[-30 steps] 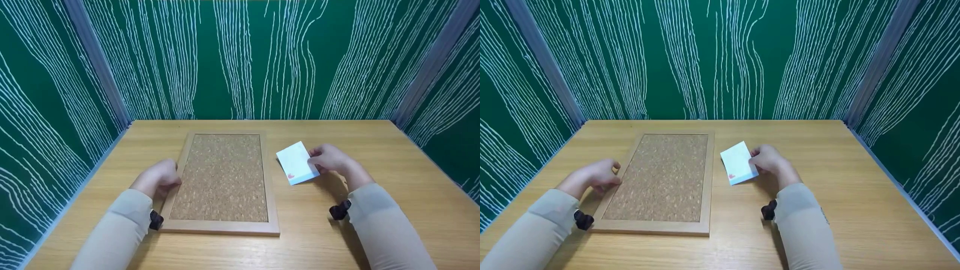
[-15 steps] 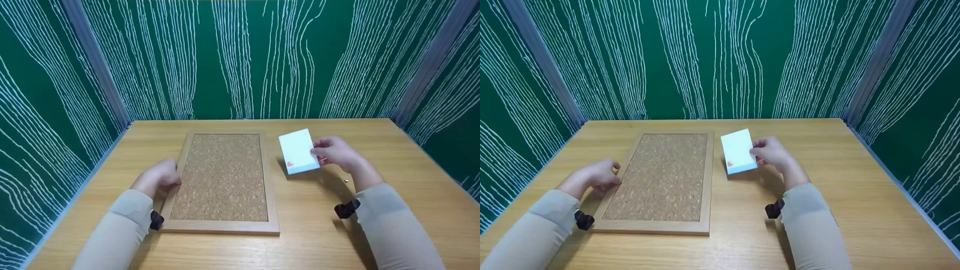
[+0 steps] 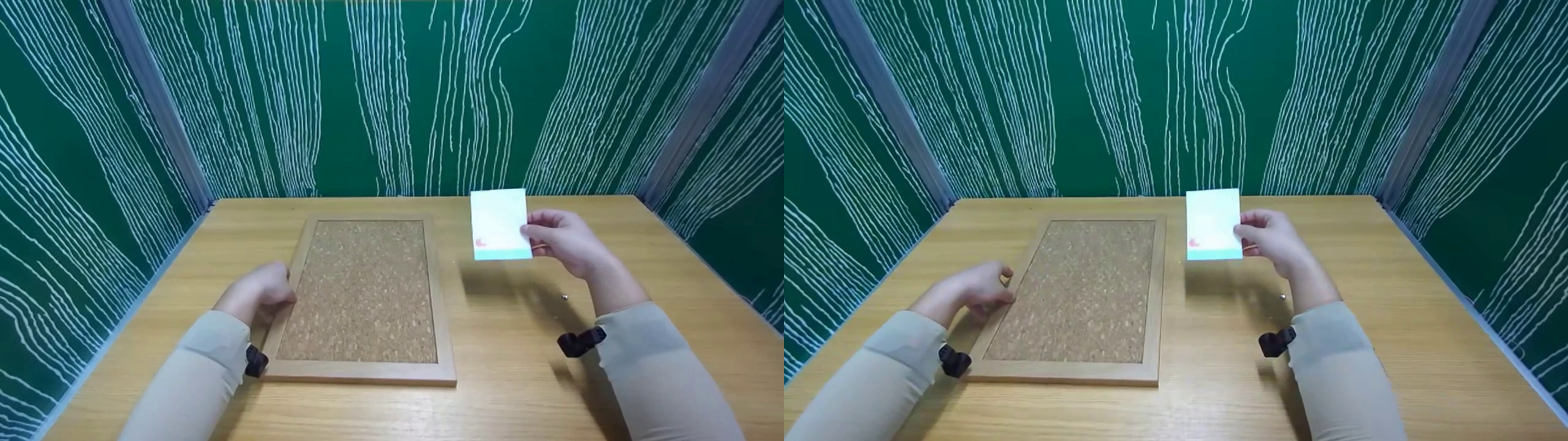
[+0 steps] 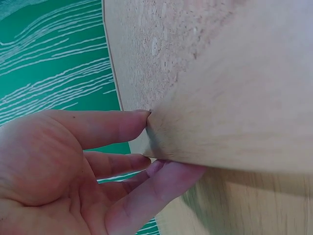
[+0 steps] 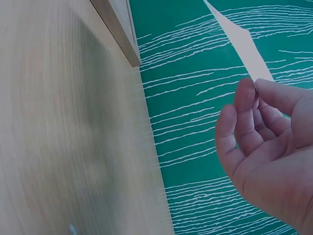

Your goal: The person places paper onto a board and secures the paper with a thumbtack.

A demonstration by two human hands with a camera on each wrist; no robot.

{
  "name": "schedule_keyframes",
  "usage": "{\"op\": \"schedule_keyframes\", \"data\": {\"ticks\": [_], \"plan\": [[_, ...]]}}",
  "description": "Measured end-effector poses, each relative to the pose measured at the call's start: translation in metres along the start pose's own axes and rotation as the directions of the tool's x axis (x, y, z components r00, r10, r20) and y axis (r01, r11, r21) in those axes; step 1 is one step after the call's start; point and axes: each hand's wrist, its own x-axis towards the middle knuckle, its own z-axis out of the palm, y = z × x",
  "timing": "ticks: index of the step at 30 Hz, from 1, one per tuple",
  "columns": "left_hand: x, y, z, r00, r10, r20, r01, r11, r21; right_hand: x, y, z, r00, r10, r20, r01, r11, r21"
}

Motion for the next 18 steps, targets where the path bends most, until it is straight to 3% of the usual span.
{"op": "schedule_keyframes", "data": {"ticks": [8, 18], "plan": [[0.002, 0.001, 0.001, 0.999, 0.032, -0.005, -0.032, 0.998, 0.047, 0.001, 0.005, 0.004, 1.000, 0.013, 0.004, -0.013, 1.000, -0.013], [0.003, 0.002, 0.000, 1.000, -0.005, 0.009, 0.005, 1.000, 0.019, 0.005, 0.004, 0.022, 1.000, -0.002, 0.028, 0.000, 0.998, 0.064]]}}
